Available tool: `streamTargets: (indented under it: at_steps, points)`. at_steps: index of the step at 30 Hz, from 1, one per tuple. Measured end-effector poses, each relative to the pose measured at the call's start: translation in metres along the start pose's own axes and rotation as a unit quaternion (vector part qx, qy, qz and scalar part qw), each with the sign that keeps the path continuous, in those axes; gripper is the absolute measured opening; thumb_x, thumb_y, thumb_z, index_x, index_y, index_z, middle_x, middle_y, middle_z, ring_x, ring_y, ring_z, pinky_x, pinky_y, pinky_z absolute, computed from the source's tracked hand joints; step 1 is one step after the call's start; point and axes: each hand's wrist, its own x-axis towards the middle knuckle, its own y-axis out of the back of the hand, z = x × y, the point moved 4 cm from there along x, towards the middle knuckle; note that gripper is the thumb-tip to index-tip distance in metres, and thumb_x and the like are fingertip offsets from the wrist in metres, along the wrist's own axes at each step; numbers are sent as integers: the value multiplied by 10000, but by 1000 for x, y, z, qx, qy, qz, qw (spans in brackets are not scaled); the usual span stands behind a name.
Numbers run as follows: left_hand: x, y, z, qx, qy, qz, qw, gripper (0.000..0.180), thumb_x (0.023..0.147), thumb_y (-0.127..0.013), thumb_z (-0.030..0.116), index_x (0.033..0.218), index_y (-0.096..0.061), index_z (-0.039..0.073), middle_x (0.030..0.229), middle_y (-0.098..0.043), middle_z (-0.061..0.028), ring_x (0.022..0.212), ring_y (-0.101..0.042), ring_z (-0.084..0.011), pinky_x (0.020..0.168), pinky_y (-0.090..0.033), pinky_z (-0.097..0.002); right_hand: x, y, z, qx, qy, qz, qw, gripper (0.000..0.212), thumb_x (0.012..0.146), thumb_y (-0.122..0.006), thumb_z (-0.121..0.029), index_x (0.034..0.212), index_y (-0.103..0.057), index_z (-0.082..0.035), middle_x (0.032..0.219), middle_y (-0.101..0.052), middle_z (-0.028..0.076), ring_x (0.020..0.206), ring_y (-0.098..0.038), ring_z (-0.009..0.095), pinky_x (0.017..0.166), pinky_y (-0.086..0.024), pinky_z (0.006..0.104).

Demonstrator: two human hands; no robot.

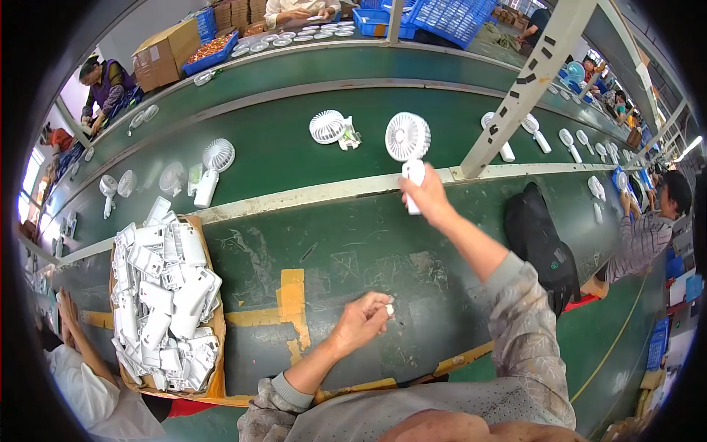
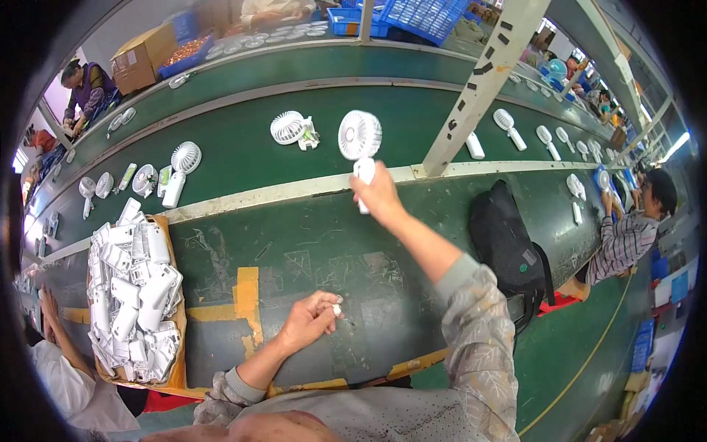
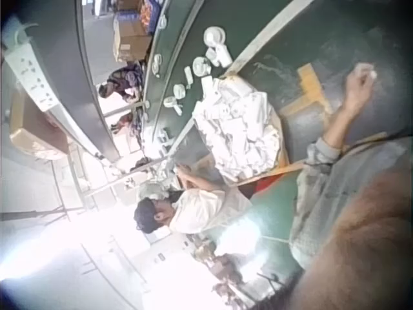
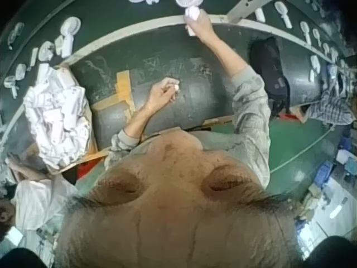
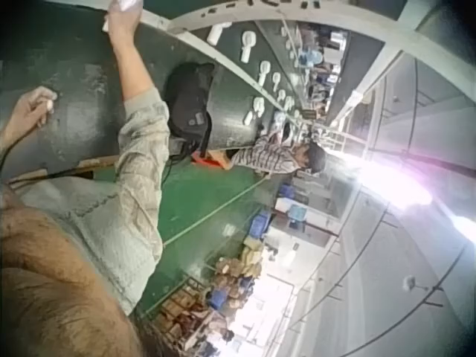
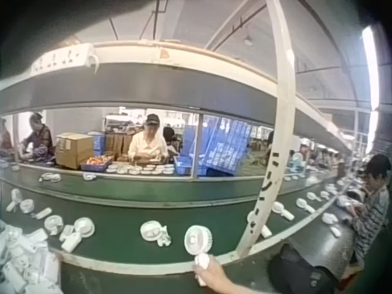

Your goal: The person assembles handheld fans on a production line by fitting the internal components into the handle casing, attaching the outer cover by hand, testing the fan using the power button, and placing the assembled fan onto the conveyor belt.

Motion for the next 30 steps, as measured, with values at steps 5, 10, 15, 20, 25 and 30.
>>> streamTargets:
  at_steps: [5, 10, 15, 20, 25, 30]
  points:
    - [-5, 7, 10, 82, -31, 8, 996, 232, 893, -560, 92, 1086, -531, -33, 841, -643, -85, 624, -580, -98, 553, -482, -252, 93, 15, 37, -279, -36, 129, 951, 307, 714, -610, -133, 946, -515, 43, 731, -622, 143, 557, -608, 196, 587, -490, 339]
    - [-8, 11, 4, 67, -44, 18, 997, 220, 893, -548, 77, 1085, -533, -30, 839, -644, -92, 631, -592, -102, 560, -484, -252, 72, -21, 13, 165, -107, 4, 980, 307, 790, -670, -189, 1010, -551, -12, 838, -622, 81, 679, -607, 149, 617, -520, 286]
    - [2, 26, 11, 82, -115, 139, 980, 279, 897, -532, 52, 1161, -456, 8, 934, -630, -91, 698, -582, -102, 614, -491, -241, -17, -44, -24, 418, -115, -233, 871, 490, 871, -618, -257, 1262, -452, -13, 972, -572, 56, 863, -591, 171, 807, -524, 347]
    - [4, 27, 81, 199, -192, 207, 938, 536, 819, -673, 183, 1210, -385, -45, 1029, -607, -198, 782, -626, -267, 698, -513, -355, -85, -60, -36, 525, -113, -307, 786, 609, 778, -725, -253, 1275, -423, -71, 1030, -562, 59, 974, -590, 209, 1066, -317, 490]
    - [1, 15, 91, 277, -167, 208, 923, 412, 821, -638, 174, 1113, -428, -29, 840, -637, -194, 705, -652, -315, 629, -523, -398, -115, -70, -29, 542, -108, -300, 777, 561, 776, -727, -251, 1229, -449, -70, 1026, -564, 57, 981, -588, 203, 1087, -288, 489]
    - [-5, 3, 80, 391, -216, 249, 859, 273, 825, -601, 143, 1003, -477, -23, 683, -622, -182, 588, -642, -310, 543, -518, -373, -137, -77, -22, 560, -146, -275, 768, 441, 828, -672, -230, 1179, -484, -40, 1020, -586, 69, 980, -586, 208, 1061, -337, 444]
